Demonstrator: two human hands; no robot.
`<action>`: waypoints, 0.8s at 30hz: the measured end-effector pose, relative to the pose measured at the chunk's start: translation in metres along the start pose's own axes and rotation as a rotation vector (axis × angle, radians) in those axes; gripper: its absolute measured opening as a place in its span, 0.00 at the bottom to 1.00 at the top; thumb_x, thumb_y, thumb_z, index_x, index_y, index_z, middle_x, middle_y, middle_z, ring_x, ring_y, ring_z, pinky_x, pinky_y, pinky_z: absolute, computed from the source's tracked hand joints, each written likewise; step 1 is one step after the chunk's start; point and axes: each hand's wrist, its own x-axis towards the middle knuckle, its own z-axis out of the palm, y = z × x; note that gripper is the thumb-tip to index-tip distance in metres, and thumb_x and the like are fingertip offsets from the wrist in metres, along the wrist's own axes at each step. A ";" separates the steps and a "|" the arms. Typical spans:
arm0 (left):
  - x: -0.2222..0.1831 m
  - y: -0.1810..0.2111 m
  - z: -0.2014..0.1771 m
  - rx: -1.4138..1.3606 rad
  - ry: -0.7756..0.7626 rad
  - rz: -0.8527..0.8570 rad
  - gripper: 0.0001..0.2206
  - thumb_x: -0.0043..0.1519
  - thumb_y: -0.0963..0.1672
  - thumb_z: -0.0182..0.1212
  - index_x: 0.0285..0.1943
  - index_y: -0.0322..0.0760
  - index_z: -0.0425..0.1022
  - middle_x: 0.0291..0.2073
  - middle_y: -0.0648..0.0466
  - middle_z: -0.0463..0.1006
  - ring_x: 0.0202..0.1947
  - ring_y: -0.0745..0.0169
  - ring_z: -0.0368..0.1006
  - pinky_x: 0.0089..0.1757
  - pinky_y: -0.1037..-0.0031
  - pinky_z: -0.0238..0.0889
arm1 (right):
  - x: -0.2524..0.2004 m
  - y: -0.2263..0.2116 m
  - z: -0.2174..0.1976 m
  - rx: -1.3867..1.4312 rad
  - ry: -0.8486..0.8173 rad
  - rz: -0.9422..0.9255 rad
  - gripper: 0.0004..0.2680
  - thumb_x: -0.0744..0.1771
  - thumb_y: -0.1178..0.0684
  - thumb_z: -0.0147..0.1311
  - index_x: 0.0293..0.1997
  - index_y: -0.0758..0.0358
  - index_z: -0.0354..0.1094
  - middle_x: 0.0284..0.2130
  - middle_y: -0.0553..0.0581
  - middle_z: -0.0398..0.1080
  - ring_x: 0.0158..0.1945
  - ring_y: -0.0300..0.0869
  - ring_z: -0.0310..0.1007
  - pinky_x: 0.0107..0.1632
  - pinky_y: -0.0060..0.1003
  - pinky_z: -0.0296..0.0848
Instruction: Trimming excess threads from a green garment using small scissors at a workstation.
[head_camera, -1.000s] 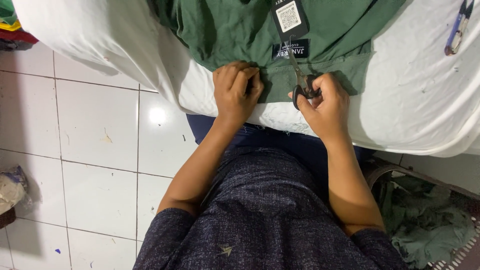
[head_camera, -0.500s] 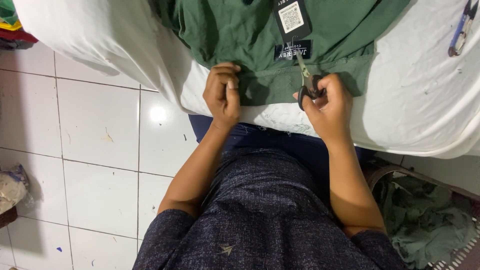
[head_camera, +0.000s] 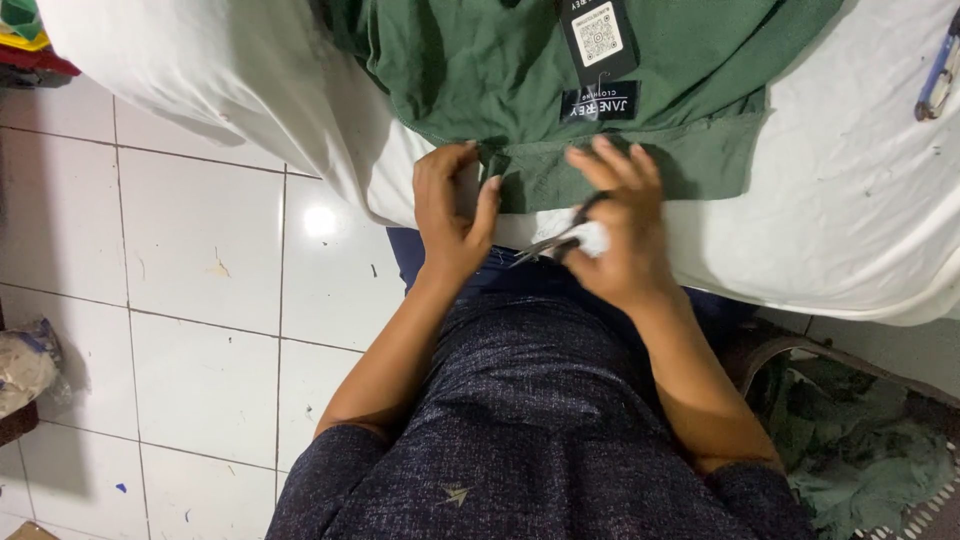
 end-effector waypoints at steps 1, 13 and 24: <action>0.000 0.000 -0.001 -0.002 -0.002 -0.001 0.15 0.67 0.44 0.63 0.60 0.36 0.69 0.45 0.51 0.74 0.47 0.49 0.71 0.49 0.60 0.64 | 0.000 -0.004 0.003 -0.002 -0.001 0.003 0.16 0.71 0.36 0.54 0.48 0.58 0.58 0.63 0.67 0.66 0.69 0.64 0.58 0.69 0.64 0.48; 0.009 -0.005 -0.019 -0.156 -0.129 -0.365 0.14 0.61 0.36 0.68 0.52 0.36 0.70 0.33 0.46 0.81 0.33 0.48 0.80 0.36 0.62 0.73 | -0.012 -0.013 0.019 0.323 -0.115 -0.013 0.16 0.69 0.42 0.58 0.49 0.65 0.58 0.40 0.64 0.75 0.50 0.56 0.77 0.71 0.62 0.53; 0.009 -0.020 -0.020 -0.301 0.016 -0.449 0.11 0.63 0.35 0.67 0.49 0.32 0.70 0.35 0.47 0.77 0.34 0.60 0.77 0.37 0.69 0.74 | 0.011 -0.002 0.017 0.159 0.084 0.064 0.11 0.66 0.66 0.59 0.53 0.74 0.65 0.48 0.64 0.77 0.52 0.61 0.75 0.54 0.49 0.74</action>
